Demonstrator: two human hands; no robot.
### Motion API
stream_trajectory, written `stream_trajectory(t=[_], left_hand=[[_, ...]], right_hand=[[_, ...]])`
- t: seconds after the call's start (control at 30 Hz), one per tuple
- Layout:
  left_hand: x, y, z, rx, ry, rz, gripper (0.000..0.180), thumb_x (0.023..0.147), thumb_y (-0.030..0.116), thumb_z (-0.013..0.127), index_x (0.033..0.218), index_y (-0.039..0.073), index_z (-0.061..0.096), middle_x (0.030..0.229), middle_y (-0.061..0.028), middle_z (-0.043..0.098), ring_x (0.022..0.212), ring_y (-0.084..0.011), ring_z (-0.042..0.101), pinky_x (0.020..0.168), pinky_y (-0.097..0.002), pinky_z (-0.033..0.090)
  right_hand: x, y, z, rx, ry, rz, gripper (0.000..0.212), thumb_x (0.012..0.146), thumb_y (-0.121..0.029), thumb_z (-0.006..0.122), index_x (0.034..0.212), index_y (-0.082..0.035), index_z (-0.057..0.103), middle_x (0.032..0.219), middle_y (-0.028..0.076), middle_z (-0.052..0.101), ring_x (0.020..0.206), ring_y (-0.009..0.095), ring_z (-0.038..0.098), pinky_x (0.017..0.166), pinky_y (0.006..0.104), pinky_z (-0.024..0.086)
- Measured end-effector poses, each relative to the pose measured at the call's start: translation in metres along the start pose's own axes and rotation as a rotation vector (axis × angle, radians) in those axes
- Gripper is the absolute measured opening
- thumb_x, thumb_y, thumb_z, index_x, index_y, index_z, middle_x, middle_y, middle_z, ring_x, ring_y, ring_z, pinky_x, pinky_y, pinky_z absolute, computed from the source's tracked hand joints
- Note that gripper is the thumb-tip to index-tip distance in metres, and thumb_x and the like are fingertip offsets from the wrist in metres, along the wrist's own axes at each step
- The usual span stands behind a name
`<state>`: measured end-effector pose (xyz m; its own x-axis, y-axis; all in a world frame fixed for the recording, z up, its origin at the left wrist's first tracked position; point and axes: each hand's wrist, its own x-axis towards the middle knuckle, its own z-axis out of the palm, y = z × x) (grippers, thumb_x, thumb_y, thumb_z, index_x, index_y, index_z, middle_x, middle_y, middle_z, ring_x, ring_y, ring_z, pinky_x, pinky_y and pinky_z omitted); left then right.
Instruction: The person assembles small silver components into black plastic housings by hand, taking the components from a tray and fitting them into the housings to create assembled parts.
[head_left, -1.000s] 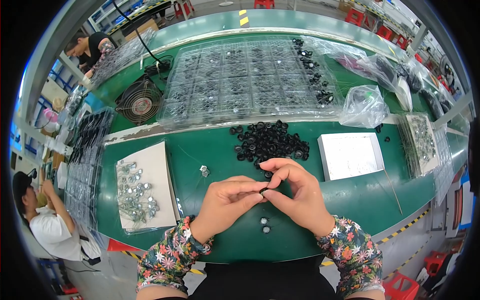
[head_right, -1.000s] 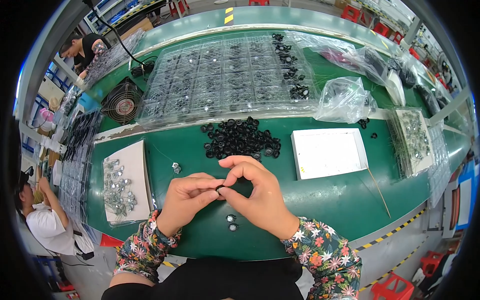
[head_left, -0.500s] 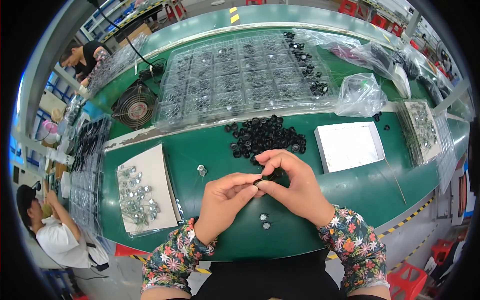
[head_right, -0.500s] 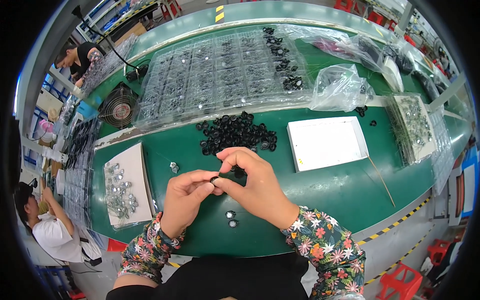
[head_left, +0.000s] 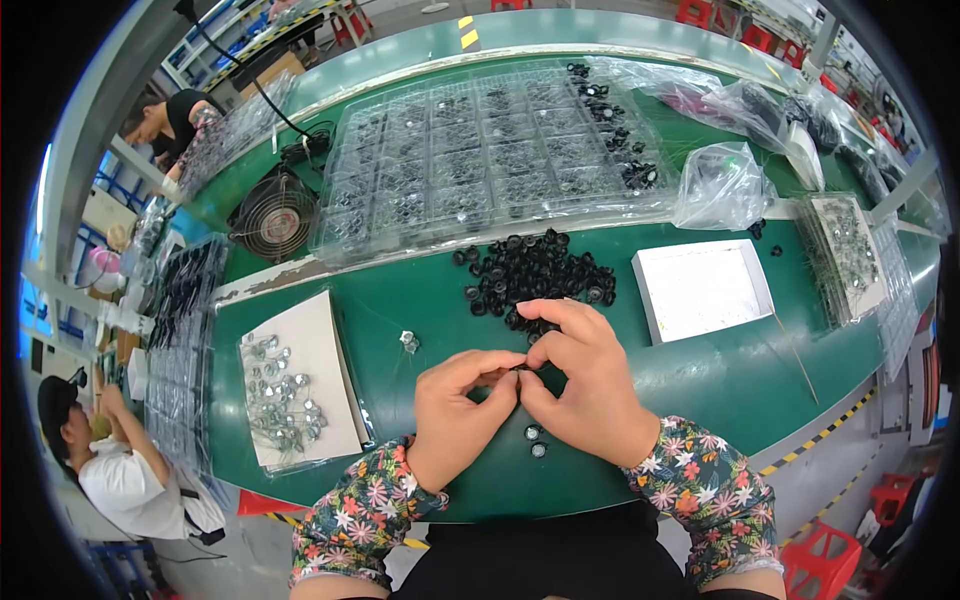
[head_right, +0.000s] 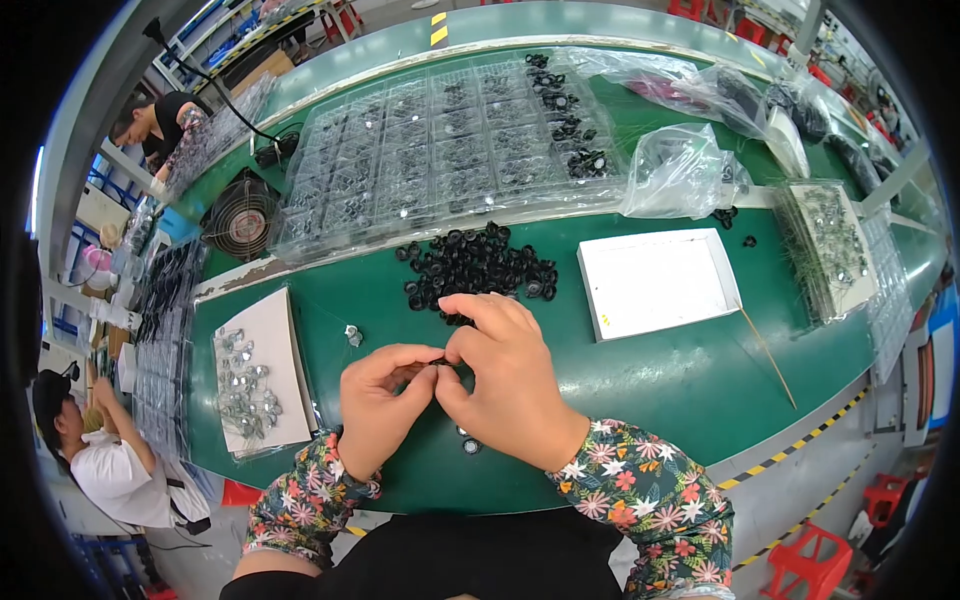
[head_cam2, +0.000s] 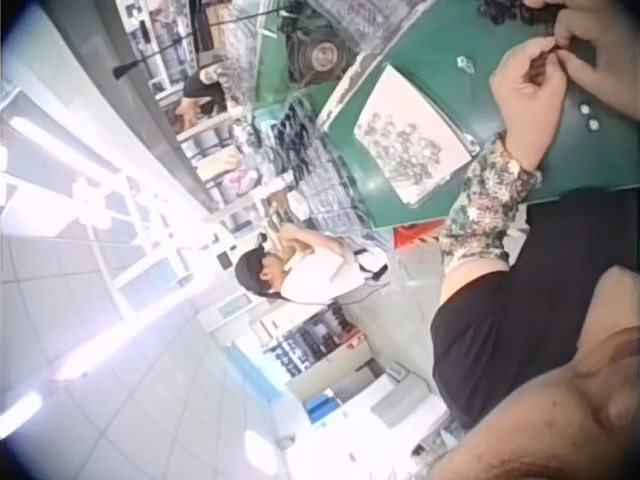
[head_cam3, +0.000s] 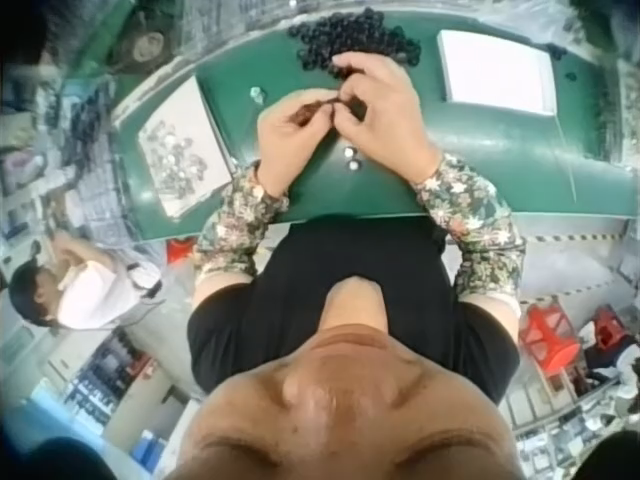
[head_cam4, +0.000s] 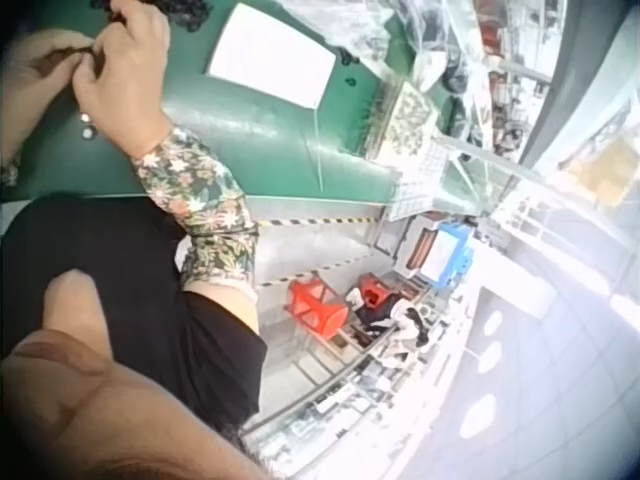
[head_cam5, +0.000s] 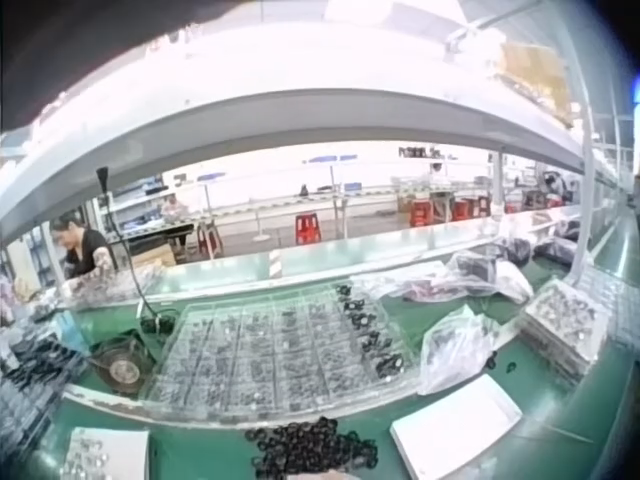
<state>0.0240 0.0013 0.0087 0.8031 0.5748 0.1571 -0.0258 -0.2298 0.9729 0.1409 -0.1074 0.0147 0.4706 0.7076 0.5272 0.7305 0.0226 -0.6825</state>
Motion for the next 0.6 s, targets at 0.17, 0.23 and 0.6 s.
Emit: stream_trajectory(t=[0.17, 0.23, 0.6], left_hand=[[0.0010, 0.0006, -0.0040, 0.043, -0.087, -0.095, 0.013, 0.084, -0.007, 0.060, 0.095, -0.004, 0.065, 0.093, -0.0076, 0.068, 0.084, -0.0106, 0.065, 0.075, -0.0226, 0.053], [0.0003, -0.0003, -0.0038, 0.021, -0.100, -0.133, 0.012, 0.084, -0.007, 0.060, 0.094, -0.004, 0.064, 0.091, -0.0070, 0.067, 0.083, -0.0104, 0.065, 0.075, -0.0227, 0.053], [0.0011, 0.0050, -0.0042, 0.079, -0.127, -0.086, 0.015, 0.081, -0.008, 0.060, 0.094, -0.003, 0.065, 0.089, -0.0066, 0.066, 0.083, -0.0107, 0.064, 0.074, -0.0227, 0.052]], right_hand=[[0.0007, -0.0019, 0.0015, -0.069, -0.003, -0.019, 0.016, 0.063, -0.001, 0.069, 0.070, -0.005, 0.056, 0.117, 0.010, 0.060, 0.106, 0.034, 0.056, 0.092, 0.0433, 0.044], [-0.0001, -0.0015, 0.0012, -0.078, -0.018, -0.030, 0.015, 0.063, 0.001, 0.068, 0.068, -0.004, 0.055, 0.118, 0.011, 0.060, 0.109, 0.034, 0.055, 0.093, 0.0447, 0.043], [0.0005, -0.0006, 0.0003, -0.061, -0.032, -0.051, 0.014, 0.063, 0.001, 0.068, 0.068, -0.002, 0.056, 0.116, 0.013, 0.059, 0.112, 0.035, 0.054, 0.099, 0.0496, 0.041]])
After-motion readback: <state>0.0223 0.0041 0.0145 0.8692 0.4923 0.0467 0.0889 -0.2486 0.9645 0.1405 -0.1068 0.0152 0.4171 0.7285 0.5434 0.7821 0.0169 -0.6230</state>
